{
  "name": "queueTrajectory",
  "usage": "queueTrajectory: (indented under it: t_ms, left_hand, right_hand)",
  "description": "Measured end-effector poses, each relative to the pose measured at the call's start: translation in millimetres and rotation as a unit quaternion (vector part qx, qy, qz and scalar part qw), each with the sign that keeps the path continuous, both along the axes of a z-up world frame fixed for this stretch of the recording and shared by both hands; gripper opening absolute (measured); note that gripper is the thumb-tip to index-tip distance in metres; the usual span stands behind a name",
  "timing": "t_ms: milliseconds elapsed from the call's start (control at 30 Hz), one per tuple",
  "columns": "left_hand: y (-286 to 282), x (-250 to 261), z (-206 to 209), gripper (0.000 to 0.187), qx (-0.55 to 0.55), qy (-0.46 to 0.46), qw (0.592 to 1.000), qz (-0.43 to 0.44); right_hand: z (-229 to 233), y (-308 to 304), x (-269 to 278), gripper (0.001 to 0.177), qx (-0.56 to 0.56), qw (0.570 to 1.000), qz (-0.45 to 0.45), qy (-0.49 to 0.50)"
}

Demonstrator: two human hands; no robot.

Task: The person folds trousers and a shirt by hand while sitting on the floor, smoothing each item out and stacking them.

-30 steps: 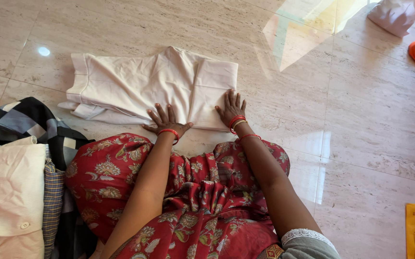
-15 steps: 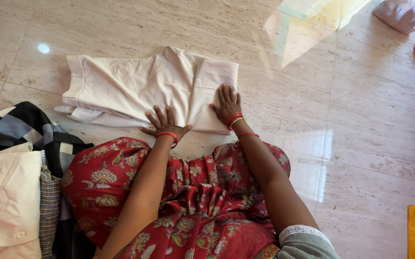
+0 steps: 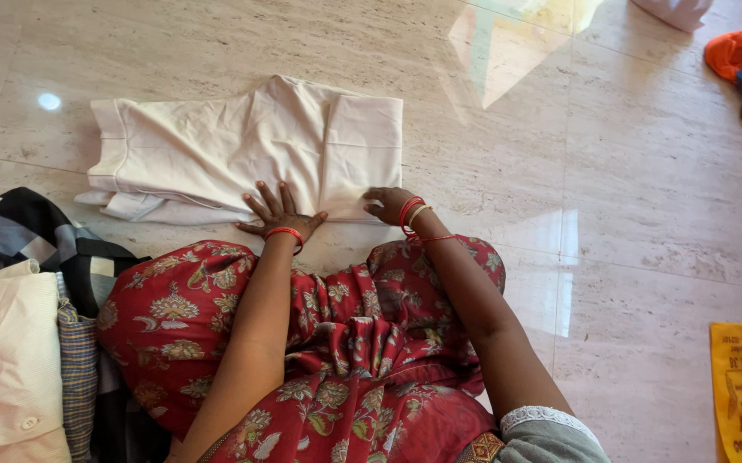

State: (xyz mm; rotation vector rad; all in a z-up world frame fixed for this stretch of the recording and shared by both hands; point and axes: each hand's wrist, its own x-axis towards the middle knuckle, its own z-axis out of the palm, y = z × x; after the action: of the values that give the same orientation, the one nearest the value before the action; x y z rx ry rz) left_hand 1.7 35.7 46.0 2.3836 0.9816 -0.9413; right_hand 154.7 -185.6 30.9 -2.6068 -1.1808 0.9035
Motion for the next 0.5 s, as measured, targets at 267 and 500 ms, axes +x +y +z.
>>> queueTrajectory:
  t_ms: [267, 500]
  left_hand:
    - [6, -9, -28, 0.118, -0.021, -0.029, 0.999, 0.000]
    - [14, -9, -48, 0.112, -0.013, -0.057, 0.998, -0.015]
  right_hand:
    - [144, -136, -71, 0.027, 0.230, 0.957, -0.174, 0.043]
    - [196, -203, -190, 0.019, 0.259, 0.937, -0.229, 0.054]
